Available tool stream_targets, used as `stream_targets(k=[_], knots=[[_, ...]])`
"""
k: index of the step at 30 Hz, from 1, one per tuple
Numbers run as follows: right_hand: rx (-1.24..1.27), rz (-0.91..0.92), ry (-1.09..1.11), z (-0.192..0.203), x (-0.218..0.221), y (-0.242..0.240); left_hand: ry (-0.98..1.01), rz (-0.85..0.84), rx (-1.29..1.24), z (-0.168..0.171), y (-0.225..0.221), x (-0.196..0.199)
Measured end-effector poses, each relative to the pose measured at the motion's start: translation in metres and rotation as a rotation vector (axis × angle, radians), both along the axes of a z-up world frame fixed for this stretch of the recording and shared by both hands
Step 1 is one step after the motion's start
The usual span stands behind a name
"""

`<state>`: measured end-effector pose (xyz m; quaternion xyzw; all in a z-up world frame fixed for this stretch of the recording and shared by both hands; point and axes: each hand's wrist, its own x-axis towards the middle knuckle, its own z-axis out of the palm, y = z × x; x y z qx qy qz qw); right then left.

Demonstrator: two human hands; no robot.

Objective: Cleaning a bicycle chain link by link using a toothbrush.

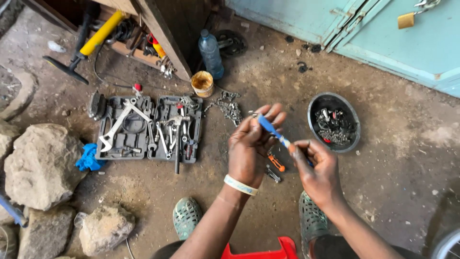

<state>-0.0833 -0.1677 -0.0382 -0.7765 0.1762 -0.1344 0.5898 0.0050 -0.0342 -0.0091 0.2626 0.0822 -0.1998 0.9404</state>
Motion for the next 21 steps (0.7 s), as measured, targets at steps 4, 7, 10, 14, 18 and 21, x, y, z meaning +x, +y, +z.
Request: stream_targets(k=[4,7,10,14,18,21], knots=[[-0.064,0.033,0.125,0.016,-0.008,0.007,0.021,-0.005,0.107,0.014,0.012,0.005],[-0.042,-0.012,0.107,0.018,-0.001,0.013,0.036,-0.073,0.137,0.010,0.003,-0.007],[-0.096,0.000,0.070,0.025,-0.003,0.007,0.040,-0.070,0.109,0.014,0.002,-0.002],[-0.085,0.009,0.153,0.024,-0.012,0.008,0.015,-0.018,0.116,0.015,0.011,0.002],[-0.041,-0.054,0.031,0.020,-0.002,0.015,-0.029,-0.085,0.105,0.008,-0.002,-0.015],[-0.027,-0.033,0.089,0.012,-0.014,0.007,0.056,0.015,-0.072,0.008,0.011,0.005]])
